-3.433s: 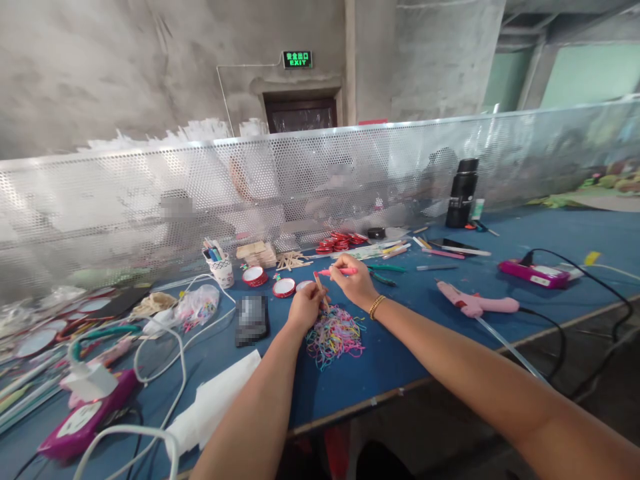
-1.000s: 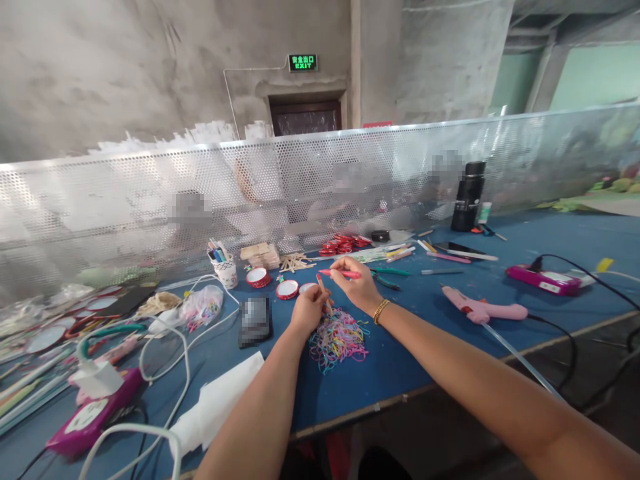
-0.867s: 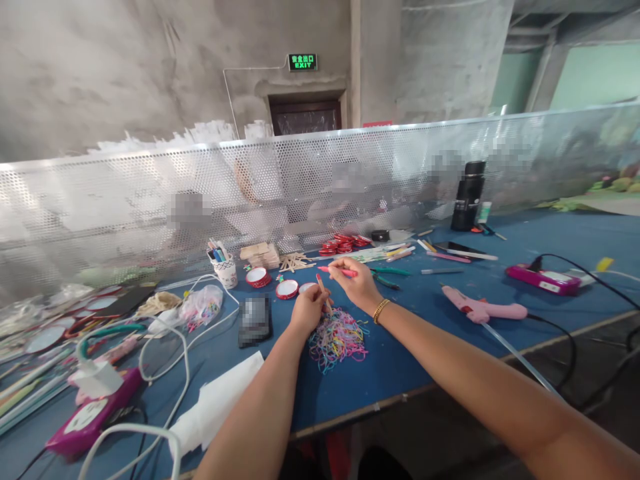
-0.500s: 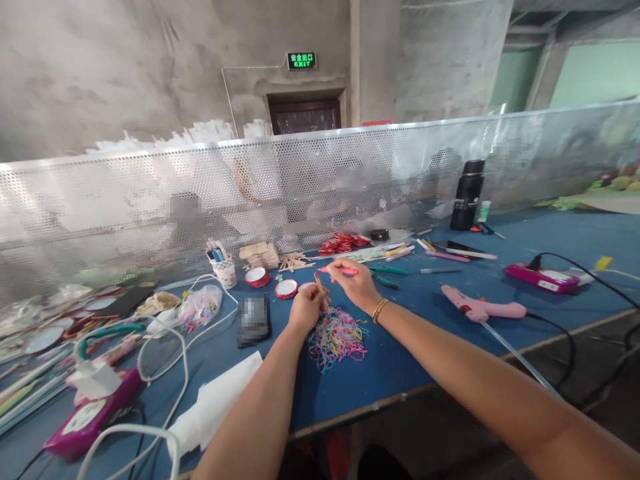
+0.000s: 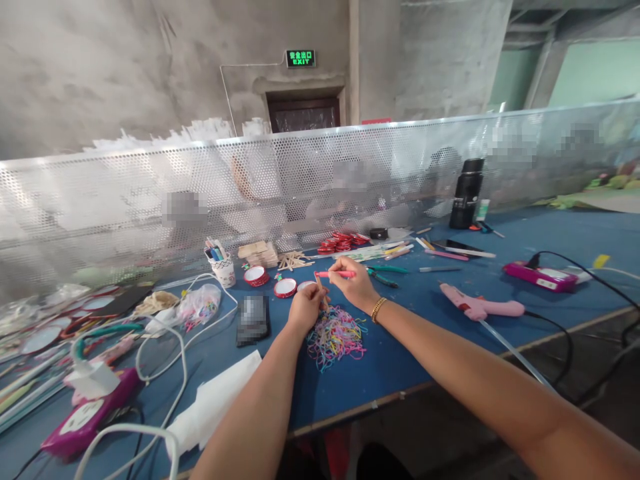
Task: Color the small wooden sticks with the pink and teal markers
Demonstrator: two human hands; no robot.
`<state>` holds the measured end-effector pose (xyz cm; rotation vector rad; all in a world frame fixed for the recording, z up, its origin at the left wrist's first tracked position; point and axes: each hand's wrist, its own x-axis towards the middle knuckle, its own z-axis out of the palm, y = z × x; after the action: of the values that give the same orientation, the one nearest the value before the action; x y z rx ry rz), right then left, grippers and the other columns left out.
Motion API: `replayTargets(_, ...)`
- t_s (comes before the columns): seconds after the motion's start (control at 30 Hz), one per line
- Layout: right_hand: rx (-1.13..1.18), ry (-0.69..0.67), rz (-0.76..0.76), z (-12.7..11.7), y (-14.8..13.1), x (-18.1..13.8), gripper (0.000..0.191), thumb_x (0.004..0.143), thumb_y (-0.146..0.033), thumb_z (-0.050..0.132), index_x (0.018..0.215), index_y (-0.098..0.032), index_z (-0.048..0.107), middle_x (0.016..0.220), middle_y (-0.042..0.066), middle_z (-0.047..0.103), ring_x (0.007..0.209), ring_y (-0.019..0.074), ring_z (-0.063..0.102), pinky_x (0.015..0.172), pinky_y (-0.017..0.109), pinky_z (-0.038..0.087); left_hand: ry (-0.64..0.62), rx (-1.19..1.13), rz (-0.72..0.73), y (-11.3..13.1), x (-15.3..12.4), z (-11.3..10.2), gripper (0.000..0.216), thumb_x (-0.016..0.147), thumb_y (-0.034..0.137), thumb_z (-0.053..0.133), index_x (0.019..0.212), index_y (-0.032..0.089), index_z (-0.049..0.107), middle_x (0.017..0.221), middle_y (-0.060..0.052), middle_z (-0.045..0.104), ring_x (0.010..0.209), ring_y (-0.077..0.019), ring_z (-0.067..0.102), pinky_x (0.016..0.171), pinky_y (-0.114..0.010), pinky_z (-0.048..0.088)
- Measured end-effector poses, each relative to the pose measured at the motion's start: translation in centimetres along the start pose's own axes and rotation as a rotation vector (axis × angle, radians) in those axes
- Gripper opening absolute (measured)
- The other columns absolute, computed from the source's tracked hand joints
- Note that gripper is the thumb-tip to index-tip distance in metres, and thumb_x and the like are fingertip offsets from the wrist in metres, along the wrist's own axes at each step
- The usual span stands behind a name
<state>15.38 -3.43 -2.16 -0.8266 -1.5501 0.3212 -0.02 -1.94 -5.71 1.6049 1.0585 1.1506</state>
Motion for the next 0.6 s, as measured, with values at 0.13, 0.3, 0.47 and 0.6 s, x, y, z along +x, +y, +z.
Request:
replayTargets(0.13,-0.016,0.035,0.001,-0.02,0.26,0.07,0.009,0.077,-0.023,0.058,0.067,-0.021,0.056,0.065,0.0,0.06,0.063,0.0153,0.053,0.062,0.027,0.041,0.006,0.007,-0.002,0.01,0.01,0.02,0.014,0.084,0.029,0.057,0.084,0.016,0.063,0.069,0.001,0.065,0.049,-0.0072,0.053,0.047,-0.019,0.036)
replayTargets(0.3,0.011,0.038,-0.007,0.0,0.15,0.02,0.009,0.077,-0.024,0.057,0.069,-0.021,0.056,0.066,0.0,0.061,0.063,0.0156,0.054,0.062,0.027,0.042,-0.001,0.005,0.01,-0.13,0.09,-0.03,0.014,0.083,0.03,0.058,0.084,0.017,0.063,0.069,0.001,0.065,0.049,-0.0074,0.053,0.048,-0.02,0.037)
replayTargets(0.47,-0.02,0.026,0.003,0.0,0.03,-0.01,0.009,0.077,-0.022,0.057,0.068,-0.021,0.057,0.066,0.0,0.06,0.063,0.0156,0.053,0.061,0.027,0.041,0.003,-0.004,0.006,-0.03,0.02,-0.01,0.013,0.083,0.029,0.058,0.083,0.017,0.062,0.068,0.001,0.064,0.049,-0.0076,0.053,0.048,-0.02,0.038)
replayTargets(0.6,-0.016,0.059,-0.008,-0.06,0.07,0.04,0.009,0.078,-0.023,0.056,0.069,-0.021,0.056,0.065,0.0,0.06,0.063,0.0153,0.053,0.062,0.027,0.041,0.008,-0.005,-0.005,0.1,-0.04,0.02,0.013,0.083,0.03,0.06,0.083,0.017,0.062,0.069,0.001,0.065,0.048,-0.0073,0.054,0.047,-0.019,0.037)
